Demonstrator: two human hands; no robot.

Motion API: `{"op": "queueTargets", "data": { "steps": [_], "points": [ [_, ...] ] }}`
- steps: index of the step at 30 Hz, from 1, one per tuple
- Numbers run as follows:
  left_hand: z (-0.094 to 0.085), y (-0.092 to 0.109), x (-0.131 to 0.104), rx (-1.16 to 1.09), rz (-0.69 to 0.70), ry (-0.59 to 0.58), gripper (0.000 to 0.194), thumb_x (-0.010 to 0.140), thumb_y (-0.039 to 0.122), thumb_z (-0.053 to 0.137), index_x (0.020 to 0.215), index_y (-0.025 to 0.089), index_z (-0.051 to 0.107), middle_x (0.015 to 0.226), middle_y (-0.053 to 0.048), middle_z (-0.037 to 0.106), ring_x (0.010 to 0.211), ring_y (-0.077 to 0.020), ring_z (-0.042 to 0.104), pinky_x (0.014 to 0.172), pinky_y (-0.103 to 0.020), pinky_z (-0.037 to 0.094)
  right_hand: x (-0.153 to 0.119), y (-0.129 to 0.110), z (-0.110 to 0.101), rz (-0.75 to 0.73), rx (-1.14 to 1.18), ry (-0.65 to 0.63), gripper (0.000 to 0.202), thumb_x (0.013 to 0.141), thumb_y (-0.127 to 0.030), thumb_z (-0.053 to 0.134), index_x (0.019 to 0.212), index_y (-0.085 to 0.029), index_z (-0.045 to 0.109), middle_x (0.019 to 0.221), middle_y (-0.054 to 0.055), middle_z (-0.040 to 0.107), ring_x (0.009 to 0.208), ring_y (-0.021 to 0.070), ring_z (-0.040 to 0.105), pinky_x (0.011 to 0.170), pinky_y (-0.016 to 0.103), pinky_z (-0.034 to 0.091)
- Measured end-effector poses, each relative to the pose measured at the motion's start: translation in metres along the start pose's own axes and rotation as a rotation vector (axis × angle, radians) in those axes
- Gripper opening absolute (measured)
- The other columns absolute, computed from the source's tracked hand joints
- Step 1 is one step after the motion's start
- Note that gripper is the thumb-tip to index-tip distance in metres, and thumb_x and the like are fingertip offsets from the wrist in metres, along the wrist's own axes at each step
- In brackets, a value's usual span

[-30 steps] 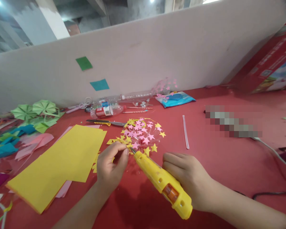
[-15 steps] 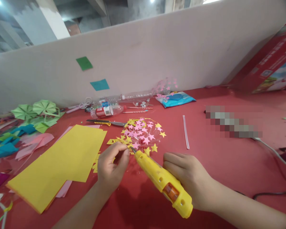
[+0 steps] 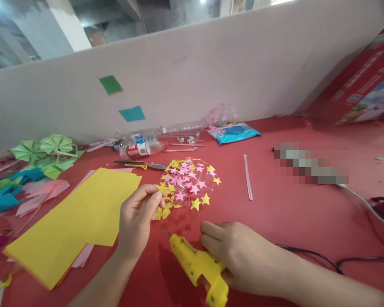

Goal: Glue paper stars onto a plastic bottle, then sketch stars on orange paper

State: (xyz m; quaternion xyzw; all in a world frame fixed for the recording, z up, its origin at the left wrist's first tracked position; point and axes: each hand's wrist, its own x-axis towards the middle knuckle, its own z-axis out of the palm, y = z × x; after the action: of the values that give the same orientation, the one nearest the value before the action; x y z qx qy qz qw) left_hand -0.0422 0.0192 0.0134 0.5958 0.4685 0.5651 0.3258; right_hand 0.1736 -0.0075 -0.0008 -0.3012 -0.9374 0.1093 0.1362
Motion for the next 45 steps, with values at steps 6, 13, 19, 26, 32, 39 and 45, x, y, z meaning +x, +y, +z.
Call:
{"op": "queueTargets", "data": {
  "steps": [6,13,19,26,32,39,45],
  "points": [
    [0.007,0.006,-0.004,-0.184,-0.223,-0.154,0.018,0.086,0.025,0.056,0.070,0.020,0.061,0.062,0.002,0.058,0.048,-0.0070,0.038,0.044,-0.020,0.029,0.000,0.004,-0.003,0.088,0.030,-0.080,0.024,0.066,-0.020,0.063,0.089,-0.017,0.057,0.093,0.004,0.058,0.071,0.0166,0.053,0.061,0.029,0.041],
    [0.018,0.016,-0.015,-0.329,-0.583,-0.460,0.013,0.074,0.029,0.060,0.066,0.020,0.060,0.053,0.002,0.055,0.044,-0.0070,0.035,0.043,-0.021,0.022,-0.004,0.007,-0.021,-0.159,0.046,0.508,0.013,0.089,-0.010,0.051,0.100,-0.014,0.056,0.081,0.005,0.061,0.067,0.0137,0.050,0.061,0.026,0.041],
    [0.026,0.022,-0.021,-0.347,-0.779,-0.648,0.013,0.068,0.031,0.060,0.062,0.020,0.057,0.049,0.003,0.052,0.041,-0.0066,0.035,0.042,-0.022,0.020,-0.005,0.009,-0.022,-0.191,-0.054,0.570,0.013,0.091,-0.008,0.048,0.095,-0.014,0.059,0.077,0.005,0.063,0.060,0.0128,0.047,0.056,0.026,0.039],
    [0.027,0.021,-0.019,-0.217,-0.630,-0.642,0.018,0.077,0.035,0.057,0.066,0.021,0.058,0.050,0.003,0.047,0.043,-0.0089,0.039,0.041,-0.021,0.026,-0.008,0.009,-0.030,-0.195,0.007,0.559,0.022,0.089,-0.005,0.042,0.085,-0.015,0.061,0.074,0.005,0.060,0.056,0.0120,0.045,0.052,0.026,0.037],
    [0.030,0.034,-0.006,0.618,0.490,-0.269,0.020,0.083,0.011,0.057,0.099,0.020,0.066,0.098,-0.008,0.061,0.091,-0.0223,0.059,0.078,-0.036,0.049,-0.004,0.030,-0.035,0.080,0.240,0.712,0.016,0.086,-0.003,0.049,0.087,-0.016,0.058,0.069,0.002,0.053,0.058,0.0099,0.047,0.052,0.021,0.039],
    [0.069,0.028,0.007,0.948,0.598,-0.212,0.024,0.079,0.018,0.063,0.102,0.014,0.066,0.136,-0.021,0.043,0.123,-0.0415,0.042,0.099,-0.061,0.036,-0.001,0.046,-0.031,0.272,0.354,0.620,0.015,0.082,-0.005,0.049,0.078,-0.016,0.057,0.064,-0.002,0.049,0.052,0.0065,0.041,0.048,0.018,0.034],
    [0.083,0.018,0.008,0.941,0.553,-0.137,0.016,0.078,0.013,0.061,0.093,0.012,0.067,0.138,-0.023,0.045,0.127,-0.0431,0.041,0.102,-0.063,0.032,0.001,0.049,-0.029,0.302,0.411,0.556,0.015,0.081,-0.005,0.047,0.076,-0.015,0.056,0.063,-0.003,0.047,0.052,0.0060,0.039,0.047,0.017,0.031]
  ]
}}
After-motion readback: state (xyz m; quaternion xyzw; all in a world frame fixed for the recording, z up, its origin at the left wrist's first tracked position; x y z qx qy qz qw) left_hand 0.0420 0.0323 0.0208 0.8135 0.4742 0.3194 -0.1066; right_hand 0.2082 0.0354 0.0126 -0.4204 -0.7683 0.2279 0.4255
